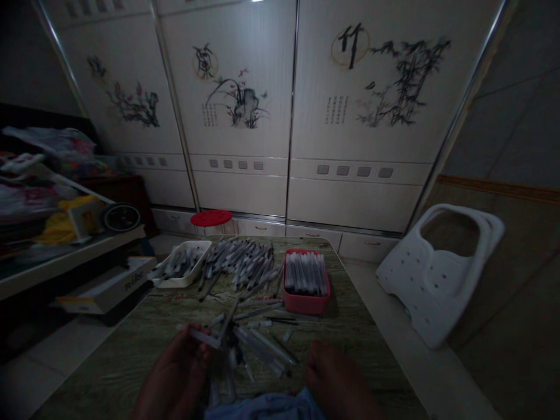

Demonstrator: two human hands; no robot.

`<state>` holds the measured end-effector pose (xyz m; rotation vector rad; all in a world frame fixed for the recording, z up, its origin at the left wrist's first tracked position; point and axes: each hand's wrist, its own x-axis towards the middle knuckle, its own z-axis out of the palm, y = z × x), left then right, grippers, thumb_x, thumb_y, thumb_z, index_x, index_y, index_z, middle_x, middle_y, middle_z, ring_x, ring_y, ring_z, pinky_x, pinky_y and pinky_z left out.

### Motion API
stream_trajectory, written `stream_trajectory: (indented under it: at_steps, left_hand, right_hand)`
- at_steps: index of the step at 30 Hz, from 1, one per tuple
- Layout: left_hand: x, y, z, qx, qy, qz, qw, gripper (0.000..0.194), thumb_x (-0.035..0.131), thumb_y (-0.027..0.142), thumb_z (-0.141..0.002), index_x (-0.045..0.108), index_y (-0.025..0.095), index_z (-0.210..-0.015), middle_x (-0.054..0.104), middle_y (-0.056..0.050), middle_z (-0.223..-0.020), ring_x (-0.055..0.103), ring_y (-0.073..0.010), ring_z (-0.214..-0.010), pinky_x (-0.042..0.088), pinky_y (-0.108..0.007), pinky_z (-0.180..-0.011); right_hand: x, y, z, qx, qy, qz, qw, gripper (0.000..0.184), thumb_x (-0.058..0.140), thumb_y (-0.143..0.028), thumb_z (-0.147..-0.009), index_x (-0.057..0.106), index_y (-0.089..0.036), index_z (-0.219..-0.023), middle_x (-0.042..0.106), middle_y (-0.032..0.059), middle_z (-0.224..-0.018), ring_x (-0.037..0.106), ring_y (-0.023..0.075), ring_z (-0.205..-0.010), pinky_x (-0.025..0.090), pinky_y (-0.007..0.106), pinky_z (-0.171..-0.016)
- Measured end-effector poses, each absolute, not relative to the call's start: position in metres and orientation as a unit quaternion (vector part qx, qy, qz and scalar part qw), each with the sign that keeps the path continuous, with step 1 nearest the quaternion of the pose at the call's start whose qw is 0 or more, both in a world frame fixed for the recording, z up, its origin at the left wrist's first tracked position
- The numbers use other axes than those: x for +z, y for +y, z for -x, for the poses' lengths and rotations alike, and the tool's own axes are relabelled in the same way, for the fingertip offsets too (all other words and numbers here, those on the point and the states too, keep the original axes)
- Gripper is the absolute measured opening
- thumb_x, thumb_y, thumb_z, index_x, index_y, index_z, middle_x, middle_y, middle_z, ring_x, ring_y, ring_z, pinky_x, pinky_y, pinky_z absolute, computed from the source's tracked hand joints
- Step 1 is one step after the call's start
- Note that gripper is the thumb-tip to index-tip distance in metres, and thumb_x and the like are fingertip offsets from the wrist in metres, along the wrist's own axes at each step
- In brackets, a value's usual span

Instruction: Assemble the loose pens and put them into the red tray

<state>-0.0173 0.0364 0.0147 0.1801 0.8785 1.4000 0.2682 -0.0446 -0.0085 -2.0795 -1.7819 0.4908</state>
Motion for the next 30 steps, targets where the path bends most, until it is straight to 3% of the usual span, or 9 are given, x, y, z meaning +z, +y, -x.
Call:
stream_trajectory:
  at_steps: [5, 14, 21, 26, 30]
  left_hand:
    - [0.017, 0.036, 0.013, 0.609, 0.386, -0.089, 0.687, 0.018, 0.055, 0.012, -0.102, 0.069, 0.015, -0.091, 0.07, -0.002, -0.076, 0.068, -0.0107, -0.059, 0.059, -0.019, -0.055]
    - [0.024, 0.029, 0.002, 0.575, 0.431, -0.119, 0.685, 0.019, 0.055, 0.012, -0.103, 0.069, 0.012, -0.091, 0.07, -0.003, -0.076, 0.066, -0.01, -0.056, 0.057, -0.018, -0.051]
    - [0.034, 0.032, 0.015, 0.611, 0.412, -0.087, 0.67, 0.024, 0.051, 0.011, -0.105, 0.069, 0.014, -0.089, 0.068, -0.001, -0.075, 0.066, -0.0096, -0.057, 0.056, -0.017, -0.053]
    - [0.037, 0.03, 0.024, 0.614, 0.401, -0.07, 0.676, 0.026, 0.05, 0.013, -0.106, 0.067, 0.015, -0.087, 0.067, 0.0, -0.072, 0.064, -0.0089, -0.054, 0.054, -0.016, -0.052]
    - [0.033, 0.03, 0.026, 0.613, 0.404, -0.075, 0.675, 0.024, 0.052, 0.015, -0.105, 0.067, 0.015, -0.087, 0.066, 0.0, -0.072, 0.063, -0.0087, -0.054, 0.053, -0.016, -0.051]
  right_hand:
    - [-0.004, -0.045, -0.268, 0.167, -0.635, 0.741, 0.139, 0.016, 0.055, -0.012, -0.085, 0.067, -0.021, -0.082, 0.075, 0.0047, -0.084, 0.067, 0.0209, -0.077, 0.032, 0.03, -0.065]
    - [-0.004, -0.042, -0.269, 0.156, -0.642, 0.735, 0.152, 0.016, 0.052, -0.009, -0.086, 0.063, -0.021, -0.085, 0.071, 0.0028, -0.084, 0.065, 0.0201, -0.077, 0.033, 0.03, -0.066]
    - [0.005, -0.043, -0.249, 0.098, -0.65, 0.748, 0.091, 0.029, 0.05, -0.002, -0.082, 0.065, -0.02, -0.099, 0.077, 0.0091, -0.1, 0.073, 0.0251, -0.09, 0.043, 0.032, -0.073]
    - [0.0, -0.044, -0.25, 0.102, -0.634, 0.764, 0.059, 0.051, 0.049, 0.0, -0.083, 0.068, -0.016, -0.128, 0.078, 0.018, -0.123, 0.075, 0.0326, -0.112, 0.053, 0.039, -0.09]
    - [-0.009, -0.045, -0.253, 0.085, -0.629, 0.77, 0.07, 0.052, 0.047, 0.001, -0.084, 0.072, -0.016, -0.126, 0.078, 0.019, -0.124, 0.076, 0.0319, -0.111, 0.054, 0.041, -0.094]
